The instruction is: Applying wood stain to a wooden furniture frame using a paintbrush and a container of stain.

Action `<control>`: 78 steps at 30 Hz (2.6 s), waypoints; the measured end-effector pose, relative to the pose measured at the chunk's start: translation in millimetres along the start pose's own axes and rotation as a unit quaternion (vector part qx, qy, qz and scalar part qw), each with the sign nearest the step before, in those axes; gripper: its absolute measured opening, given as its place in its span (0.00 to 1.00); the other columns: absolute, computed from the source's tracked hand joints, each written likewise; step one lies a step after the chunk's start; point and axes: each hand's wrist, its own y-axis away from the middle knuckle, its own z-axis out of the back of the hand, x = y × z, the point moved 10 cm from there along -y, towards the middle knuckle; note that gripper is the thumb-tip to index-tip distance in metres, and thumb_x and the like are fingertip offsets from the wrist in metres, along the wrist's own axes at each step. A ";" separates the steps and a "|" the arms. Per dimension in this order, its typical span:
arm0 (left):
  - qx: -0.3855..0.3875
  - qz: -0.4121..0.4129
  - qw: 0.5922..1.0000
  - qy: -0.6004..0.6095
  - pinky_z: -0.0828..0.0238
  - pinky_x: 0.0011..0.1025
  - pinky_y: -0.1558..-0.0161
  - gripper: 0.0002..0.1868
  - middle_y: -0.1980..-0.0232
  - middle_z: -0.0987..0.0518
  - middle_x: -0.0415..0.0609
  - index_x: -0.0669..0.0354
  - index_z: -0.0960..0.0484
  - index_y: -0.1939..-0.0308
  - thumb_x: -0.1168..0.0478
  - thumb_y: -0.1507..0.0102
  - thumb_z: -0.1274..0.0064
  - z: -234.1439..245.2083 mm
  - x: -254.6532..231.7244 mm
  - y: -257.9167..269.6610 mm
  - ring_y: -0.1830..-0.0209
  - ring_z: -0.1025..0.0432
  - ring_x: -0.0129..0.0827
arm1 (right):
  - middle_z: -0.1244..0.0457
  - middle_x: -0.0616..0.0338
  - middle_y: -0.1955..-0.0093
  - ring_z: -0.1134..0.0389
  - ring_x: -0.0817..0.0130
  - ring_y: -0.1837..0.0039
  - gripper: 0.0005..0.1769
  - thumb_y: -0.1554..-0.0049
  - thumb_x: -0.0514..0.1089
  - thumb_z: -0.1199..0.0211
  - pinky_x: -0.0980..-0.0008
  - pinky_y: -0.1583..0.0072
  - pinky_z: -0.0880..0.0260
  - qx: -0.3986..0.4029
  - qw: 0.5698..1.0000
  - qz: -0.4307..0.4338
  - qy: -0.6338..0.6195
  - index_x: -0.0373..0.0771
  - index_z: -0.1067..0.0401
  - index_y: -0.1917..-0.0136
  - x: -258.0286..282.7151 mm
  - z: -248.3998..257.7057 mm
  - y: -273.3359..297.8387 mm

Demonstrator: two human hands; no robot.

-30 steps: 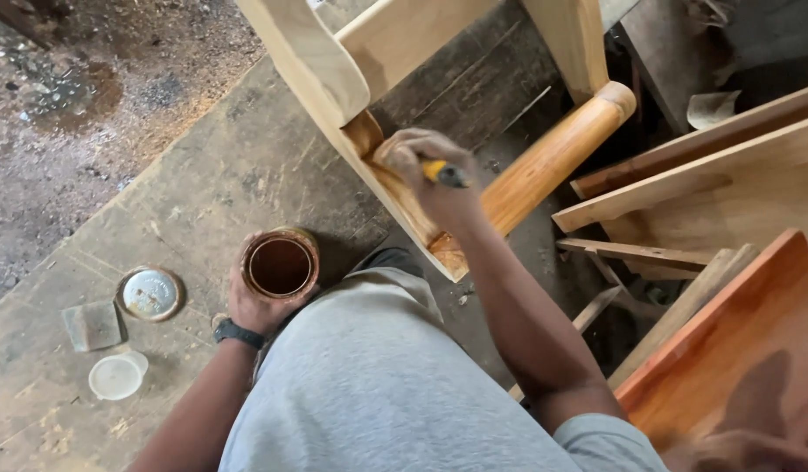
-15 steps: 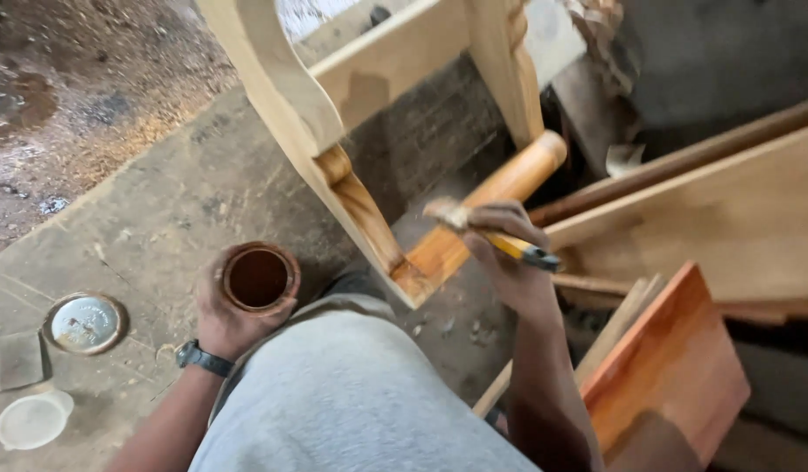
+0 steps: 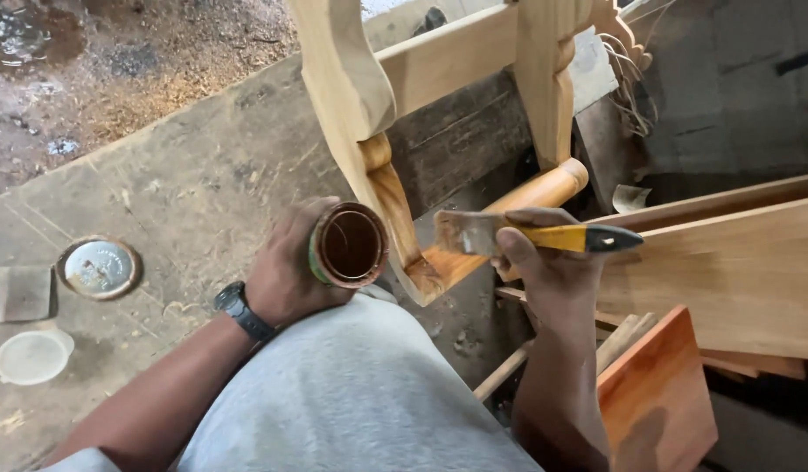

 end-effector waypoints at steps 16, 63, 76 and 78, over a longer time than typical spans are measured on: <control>-0.013 -0.044 0.993 -0.112 0.31 0.45 0.42 0.48 0.50 0.24 0.52 0.51 0.25 0.34 0.47 0.60 0.34 8.8 -51.6 -15.0 0.47 0.25 0.50 | 0.28 0.51 0.62 0.25 0.46 0.54 0.12 0.54 0.40 0.24 0.55 0.52 0.22 0.166 0.958 -0.019 0.233 0.43 0.19 0.54 -57.6 -145.8 14.1; -0.117 0.074 0.989 0.057 0.22 0.52 0.48 0.52 0.49 0.16 0.57 0.51 0.20 0.40 0.44 0.67 0.22 60.3 139.6 55.0 0.48 0.22 0.56 | 0.30 0.48 0.57 0.25 0.65 0.57 0.14 0.45 0.41 0.24 0.62 0.56 0.16 -0.038 0.983 0.146 -0.104 0.35 0.22 0.47 32.8 -100.4 -135.8; -0.127 0.055 0.981 -0.133 0.33 0.50 0.36 0.63 0.35 0.23 0.59 0.60 0.33 0.29 0.35 0.61 0.25 25.9 182.7 73.9 0.36 0.28 0.52 | 0.27 0.58 0.64 0.31 0.83 0.73 0.09 0.38 0.49 0.33 0.85 0.77 0.43 -0.008 0.990 0.078 0.115 0.43 0.21 0.56 4.9 -131.6 -156.7; -0.186 -0.010 0.971 -0.152 0.29 0.46 0.38 0.68 0.39 0.22 0.54 0.57 0.29 0.28 0.22 0.64 0.33 29.8 179.3 77.0 0.41 0.26 0.48 | 0.30 0.41 0.57 0.25 0.57 0.54 0.13 0.45 0.43 0.22 0.56 0.52 0.18 -0.035 0.998 0.044 0.014 0.32 0.20 0.52 -14.1 -126.9 -151.4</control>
